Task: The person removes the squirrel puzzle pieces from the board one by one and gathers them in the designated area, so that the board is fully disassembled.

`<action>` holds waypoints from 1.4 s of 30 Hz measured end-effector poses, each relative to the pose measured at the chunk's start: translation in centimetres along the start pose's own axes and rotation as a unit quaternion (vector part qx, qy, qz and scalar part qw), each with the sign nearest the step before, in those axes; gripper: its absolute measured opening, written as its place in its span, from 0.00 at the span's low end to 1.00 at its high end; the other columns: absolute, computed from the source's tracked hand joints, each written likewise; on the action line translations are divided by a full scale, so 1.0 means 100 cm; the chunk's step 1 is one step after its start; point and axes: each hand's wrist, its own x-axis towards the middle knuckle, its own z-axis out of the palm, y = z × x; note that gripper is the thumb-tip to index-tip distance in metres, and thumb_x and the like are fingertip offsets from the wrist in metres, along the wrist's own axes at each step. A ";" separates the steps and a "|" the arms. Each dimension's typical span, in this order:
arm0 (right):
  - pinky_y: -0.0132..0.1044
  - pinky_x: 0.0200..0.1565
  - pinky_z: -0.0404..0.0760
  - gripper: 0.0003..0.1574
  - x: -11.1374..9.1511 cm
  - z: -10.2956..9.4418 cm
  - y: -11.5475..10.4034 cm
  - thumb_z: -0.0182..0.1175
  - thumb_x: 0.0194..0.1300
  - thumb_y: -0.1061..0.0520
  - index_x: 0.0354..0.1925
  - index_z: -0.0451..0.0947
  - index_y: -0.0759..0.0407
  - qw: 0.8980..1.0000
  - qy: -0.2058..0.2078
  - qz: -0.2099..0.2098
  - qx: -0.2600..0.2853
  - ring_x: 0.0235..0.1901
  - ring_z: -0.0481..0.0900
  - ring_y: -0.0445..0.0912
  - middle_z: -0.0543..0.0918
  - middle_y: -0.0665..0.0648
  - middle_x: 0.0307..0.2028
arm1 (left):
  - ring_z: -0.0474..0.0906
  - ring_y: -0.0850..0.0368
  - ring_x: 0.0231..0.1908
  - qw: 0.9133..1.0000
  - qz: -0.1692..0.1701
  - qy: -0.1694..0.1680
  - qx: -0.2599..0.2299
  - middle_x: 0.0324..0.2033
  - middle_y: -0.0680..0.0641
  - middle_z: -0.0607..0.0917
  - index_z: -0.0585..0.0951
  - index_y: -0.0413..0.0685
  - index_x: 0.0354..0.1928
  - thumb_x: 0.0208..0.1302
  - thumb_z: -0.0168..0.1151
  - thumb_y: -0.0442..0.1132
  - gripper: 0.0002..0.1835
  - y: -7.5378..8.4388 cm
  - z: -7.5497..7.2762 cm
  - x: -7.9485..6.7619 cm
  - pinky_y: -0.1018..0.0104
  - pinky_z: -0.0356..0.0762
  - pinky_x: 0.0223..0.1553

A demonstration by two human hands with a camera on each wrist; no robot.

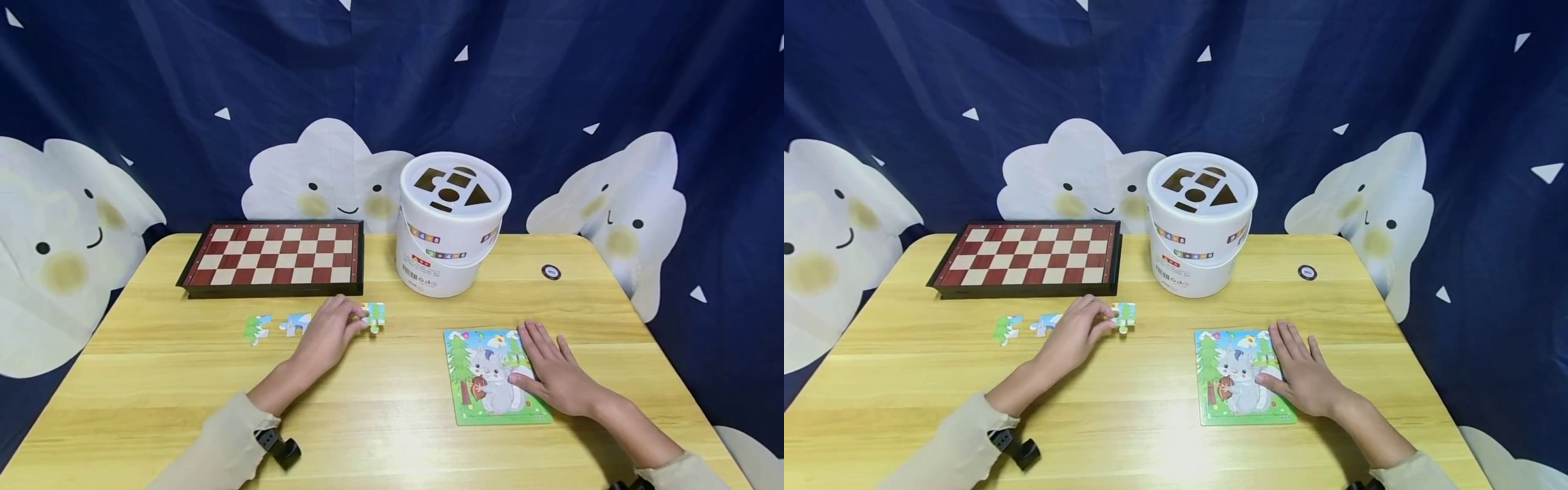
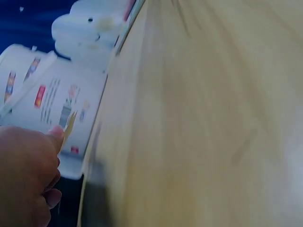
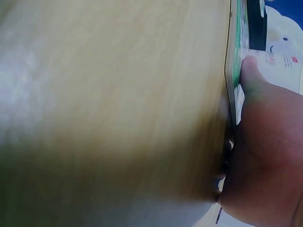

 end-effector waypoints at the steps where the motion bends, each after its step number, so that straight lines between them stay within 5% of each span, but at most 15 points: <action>1: 0.66 0.72 0.30 0.56 0.000 0.000 0.000 0.57 0.75 0.40 0.80 0.40 0.69 1.000 -0.001 0.001 -0.001 0.77 0.36 0.67 0.42 0.74 0.78 | 0.75 0.53 0.44 1.000 -0.006 0.003 0.001 0.43 0.49 0.82 0.83 0.44 0.41 0.67 0.69 0.39 0.07 -0.005 -0.002 -0.003 0.56 0.75 0.49; 14: 0.68 0.71 0.33 0.57 0.000 -0.002 -0.003 0.58 0.74 0.40 0.80 0.40 0.69 1.000 -0.008 0.006 -0.004 0.78 0.36 0.67 0.42 0.74 0.78 | 0.75 0.50 0.43 0.998 -0.044 0.000 0.035 0.38 0.47 0.81 0.83 0.42 0.38 0.67 0.69 0.37 0.06 -0.035 -0.020 -0.018 0.53 0.74 0.51; 35: 0.71 0.70 0.41 0.59 0.003 -0.006 -0.006 0.58 0.73 0.36 0.79 0.43 0.70 0.999 -0.016 0.020 -0.032 0.77 0.40 0.69 0.45 0.74 0.78 | 0.74 0.52 0.41 0.997 -0.054 -0.010 0.046 0.38 0.47 0.81 0.83 0.40 0.42 0.65 0.71 0.37 0.09 -0.037 -0.027 -0.016 0.54 0.75 0.46; 42: 0.73 0.68 0.48 0.60 0.005 -0.012 -0.010 0.60 0.71 0.35 0.78 0.47 0.72 0.999 -0.013 0.011 -0.052 0.76 0.45 0.70 0.49 0.75 0.76 | 0.75 0.54 0.38 0.999 -0.030 -0.030 0.030 0.39 0.48 0.81 0.84 0.43 0.43 0.65 0.71 0.38 0.09 -0.018 -0.031 -0.010 0.56 0.76 0.42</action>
